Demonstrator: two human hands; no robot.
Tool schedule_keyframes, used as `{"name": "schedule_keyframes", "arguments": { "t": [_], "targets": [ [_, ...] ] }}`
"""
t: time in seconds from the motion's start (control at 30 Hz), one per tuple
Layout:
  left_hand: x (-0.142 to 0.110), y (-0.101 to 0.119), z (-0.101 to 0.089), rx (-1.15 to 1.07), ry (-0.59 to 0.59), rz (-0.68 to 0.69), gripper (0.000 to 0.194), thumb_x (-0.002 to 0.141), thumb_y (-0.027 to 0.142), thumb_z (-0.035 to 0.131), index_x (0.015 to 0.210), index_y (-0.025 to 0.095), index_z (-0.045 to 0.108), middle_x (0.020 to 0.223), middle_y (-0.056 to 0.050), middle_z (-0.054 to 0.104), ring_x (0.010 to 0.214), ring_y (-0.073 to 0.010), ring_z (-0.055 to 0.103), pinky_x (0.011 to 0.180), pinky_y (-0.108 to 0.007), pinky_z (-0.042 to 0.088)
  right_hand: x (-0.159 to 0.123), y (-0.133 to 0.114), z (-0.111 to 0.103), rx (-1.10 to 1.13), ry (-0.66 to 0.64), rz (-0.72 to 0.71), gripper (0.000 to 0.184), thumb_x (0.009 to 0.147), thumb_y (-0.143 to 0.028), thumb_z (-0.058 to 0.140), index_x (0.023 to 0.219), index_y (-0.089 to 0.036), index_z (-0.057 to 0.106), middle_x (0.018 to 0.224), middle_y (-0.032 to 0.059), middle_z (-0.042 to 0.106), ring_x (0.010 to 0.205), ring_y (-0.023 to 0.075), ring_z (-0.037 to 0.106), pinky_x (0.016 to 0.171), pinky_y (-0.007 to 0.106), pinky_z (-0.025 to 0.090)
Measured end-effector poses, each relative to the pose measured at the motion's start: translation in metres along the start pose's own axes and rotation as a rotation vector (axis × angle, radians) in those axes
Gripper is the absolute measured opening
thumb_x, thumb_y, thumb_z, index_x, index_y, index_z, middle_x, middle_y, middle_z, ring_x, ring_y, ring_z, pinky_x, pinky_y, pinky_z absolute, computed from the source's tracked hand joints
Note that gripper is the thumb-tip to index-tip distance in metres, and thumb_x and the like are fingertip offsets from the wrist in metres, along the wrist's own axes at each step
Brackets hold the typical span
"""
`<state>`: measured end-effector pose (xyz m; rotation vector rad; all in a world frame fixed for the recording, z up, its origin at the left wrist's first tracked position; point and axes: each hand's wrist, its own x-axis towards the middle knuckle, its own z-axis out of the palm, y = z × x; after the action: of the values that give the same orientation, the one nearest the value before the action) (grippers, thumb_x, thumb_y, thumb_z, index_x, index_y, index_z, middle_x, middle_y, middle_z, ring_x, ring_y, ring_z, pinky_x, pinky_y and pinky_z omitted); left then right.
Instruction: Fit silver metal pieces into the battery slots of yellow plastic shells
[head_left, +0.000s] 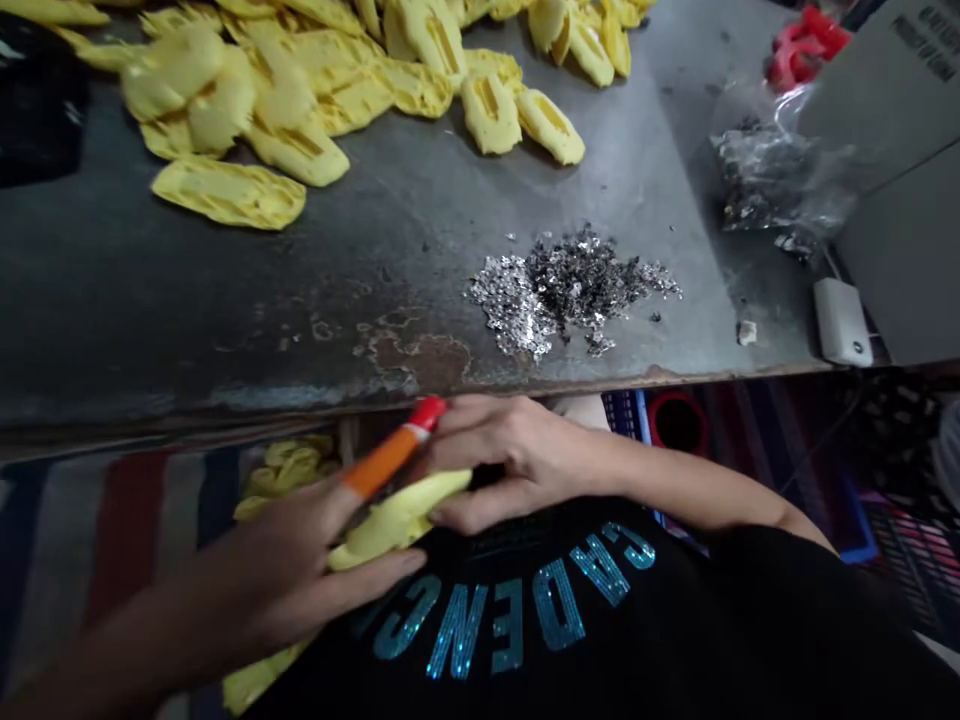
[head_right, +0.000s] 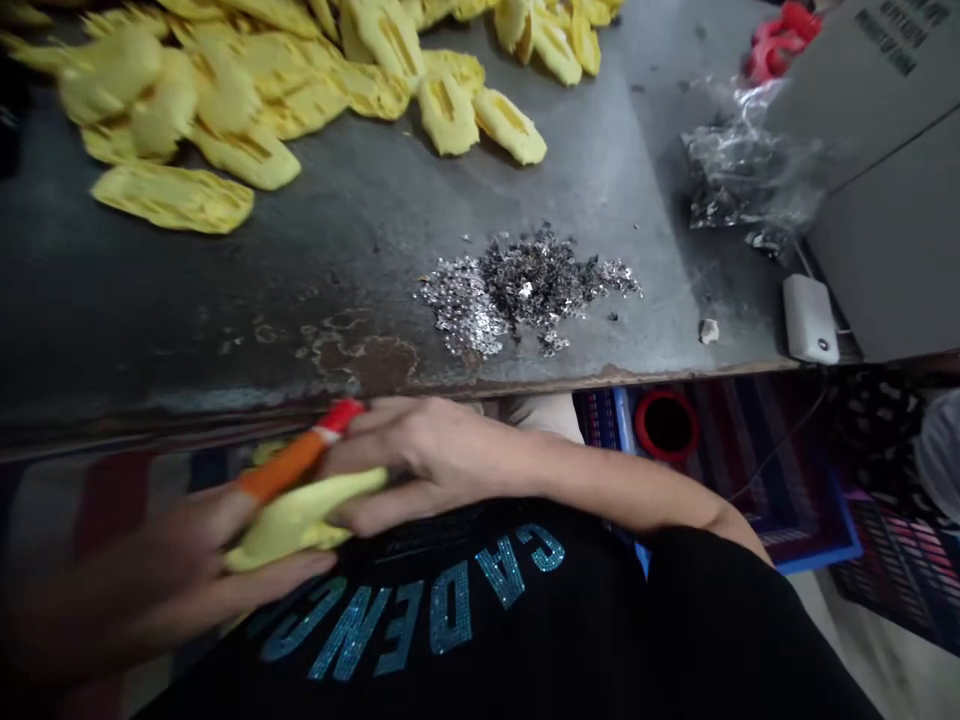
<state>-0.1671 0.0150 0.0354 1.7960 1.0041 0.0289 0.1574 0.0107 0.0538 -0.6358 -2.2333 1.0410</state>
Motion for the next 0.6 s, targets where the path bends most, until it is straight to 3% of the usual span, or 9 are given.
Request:
{"name": "schedule_keyframes", "arguments": {
  "t": [0.13,0.2,0.27,0.33,0.4,0.53,0.6],
  "targets": [
    [0.058,0.02,0.041,-0.443,-0.261,-0.065,0.078,0.098,0.065,0.09,0.161,0.023,0.075,0.135,-0.013,0.091,0.118,-0.0369,0.087,0.092,-0.034,0.069,-0.081,0.002,-0.014,0.15,0.231,0.13,0.028,0.115,-0.045,0.08,0.129,-0.021,0.083,0.13,0.0089,0.087,0.119,0.0218,0.084,0.106,0.036,0.067],
    [0.078,0.034,0.055,-0.71,-0.302,-0.05,0.078,0.105,0.076,0.078,0.156,0.018,0.078,0.13,-0.017,0.092,0.11,-0.0347,0.089,0.089,-0.033,0.07,-0.112,0.007,-0.033,-0.04,0.471,0.256,0.024,0.114,-0.042,0.082,0.132,-0.027,0.083,0.126,0.0056,0.088,0.115,0.0229,0.082,0.102,0.039,0.065],
    [0.091,0.05,0.064,-0.943,-0.27,-0.002,0.082,0.11,0.085,0.063,0.152,0.016,0.079,0.129,-0.02,0.092,0.097,-0.0307,0.09,0.083,-0.033,0.07,-0.136,0.017,-0.053,-0.375,0.7,0.429,0.008,0.114,-0.033,0.078,0.119,-0.03,0.084,0.112,0.0033,0.085,0.108,0.0256,0.077,0.1,0.043,0.059],
    [0.101,0.066,0.068,-1.108,-0.22,0.042,0.082,0.114,0.084,0.055,0.15,0.016,0.08,0.132,-0.022,0.091,0.088,-0.0287,0.089,0.071,-0.031,0.069,-0.15,0.031,-0.065,-0.62,0.723,0.56,0.008,0.112,-0.03,0.077,0.109,-0.029,0.084,0.103,0.0036,0.082,0.105,0.0288,0.072,0.098,0.047,0.053],
    [0.107,0.078,0.067,-1.21,-0.193,0.045,0.073,0.117,0.076,0.054,0.15,0.015,0.079,0.132,-0.022,0.091,0.089,-0.0312,0.09,0.063,-0.03,0.067,-0.152,0.047,-0.069,-0.739,0.644,0.615,0.006,0.109,-0.033,0.079,0.108,-0.029,0.084,0.103,0.0048,0.081,0.107,0.0314,0.07,0.096,0.048,0.048],
    [0.113,0.092,0.062,-1.309,-0.126,-0.018,0.061,0.116,0.063,0.059,0.142,0.013,0.081,0.123,-0.017,0.093,0.099,-0.0343,0.091,0.075,-0.034,0.073,-0.143,0.069,-0.064,-0.81,0.58,0.605,0.007,0.107,-0.034,0.081,0.107,-0.028,0.083,0.103,0.0053,0.081,0.108,0.0325,0.069,0.093,0.045,0.043],
    [0.114,0.093,0.062,-1.332,-0.139,-0.03,0.061,0.114,0.064,0.062,0.144,0.014,0.081,0.127,-0.018,0.092,0.102,-0.0355,0.092,0.073,-0.035,0.074,-0.144,0.07,-0.064,-0.809,0.578,0.599,0.008,0.108,-0.033,0.079,0.103,-0.028,0.083,0.099,0.0048,0.08,0.104,0.0317,0.07,0.091,0.045,0.043]
  ]
}}
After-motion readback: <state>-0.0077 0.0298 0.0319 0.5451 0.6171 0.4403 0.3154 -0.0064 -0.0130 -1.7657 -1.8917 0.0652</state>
